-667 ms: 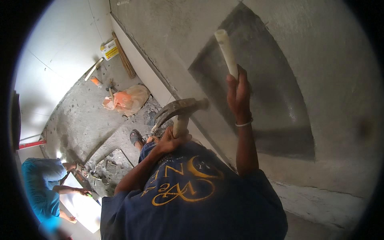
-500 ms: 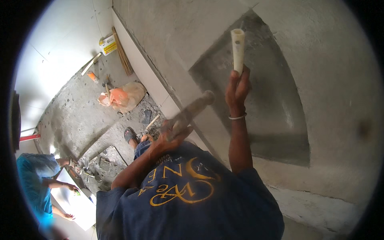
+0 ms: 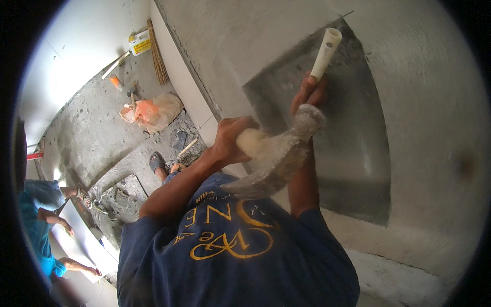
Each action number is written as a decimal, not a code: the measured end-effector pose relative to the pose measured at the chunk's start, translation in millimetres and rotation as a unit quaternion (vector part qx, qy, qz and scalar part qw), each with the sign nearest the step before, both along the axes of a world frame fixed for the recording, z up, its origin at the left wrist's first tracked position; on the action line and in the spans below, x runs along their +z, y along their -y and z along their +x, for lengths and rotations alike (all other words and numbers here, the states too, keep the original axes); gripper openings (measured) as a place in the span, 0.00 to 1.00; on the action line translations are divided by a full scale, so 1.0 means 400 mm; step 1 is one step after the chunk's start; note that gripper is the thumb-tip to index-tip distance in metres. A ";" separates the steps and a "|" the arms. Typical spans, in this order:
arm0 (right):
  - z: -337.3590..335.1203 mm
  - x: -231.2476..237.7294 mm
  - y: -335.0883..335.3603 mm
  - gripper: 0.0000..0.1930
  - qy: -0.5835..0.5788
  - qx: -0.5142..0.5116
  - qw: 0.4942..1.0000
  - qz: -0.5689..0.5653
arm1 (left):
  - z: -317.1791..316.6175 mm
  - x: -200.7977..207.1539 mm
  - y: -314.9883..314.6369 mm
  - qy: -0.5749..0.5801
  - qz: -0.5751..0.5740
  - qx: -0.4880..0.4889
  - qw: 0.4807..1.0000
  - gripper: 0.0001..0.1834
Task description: The person uses a hammer and a chisel to chip away at a rectangular section of a concrete wall. They repeatedly strike the chisel to remove material and create a recessed area. Another person is visible in the background working on the floor.
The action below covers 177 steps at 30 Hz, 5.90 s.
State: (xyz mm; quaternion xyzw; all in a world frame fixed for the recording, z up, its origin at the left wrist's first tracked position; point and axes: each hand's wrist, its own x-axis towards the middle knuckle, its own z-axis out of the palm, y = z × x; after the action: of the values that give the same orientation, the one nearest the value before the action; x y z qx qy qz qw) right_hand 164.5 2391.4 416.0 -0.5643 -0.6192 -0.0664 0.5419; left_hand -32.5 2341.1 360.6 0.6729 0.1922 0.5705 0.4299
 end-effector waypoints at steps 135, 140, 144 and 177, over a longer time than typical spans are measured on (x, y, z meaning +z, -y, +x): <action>-0.264 -0.105 -0.159 0.16 -0.313 -0.124 0.898 0.282 | -0.134 0.610 -0.204 -0.397 0.723 -0.099 0.557 0.30; -0.251 -0.101 -0.155 0.18 -0.410 -0.106 0.872 0.246 | -0.089 0.623 -0.270 -0.412 0.757 0.016 0.508 0.34; -0.218 -0.121 -0.159 0.21 -0.425 -0.065 0.885 0.179 | -0.076 0.625 -0.273 -0.499 0.695 0.084 0.512 0.34; -0.128 -0.120 -0.036 0.20 -0.116 -0.178 0.974 0.073 | -0.083 0.055 -0.141 -0.019 -0.027 -0.044 0.998 0.32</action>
State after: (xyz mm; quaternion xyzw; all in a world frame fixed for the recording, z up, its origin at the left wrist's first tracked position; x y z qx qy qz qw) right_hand 113.3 2405.7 368.2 -0.6283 -0.4350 -0.1414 0.6293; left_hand -65.9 2397.4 382.7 0.6796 0.1859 0.5328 0.4687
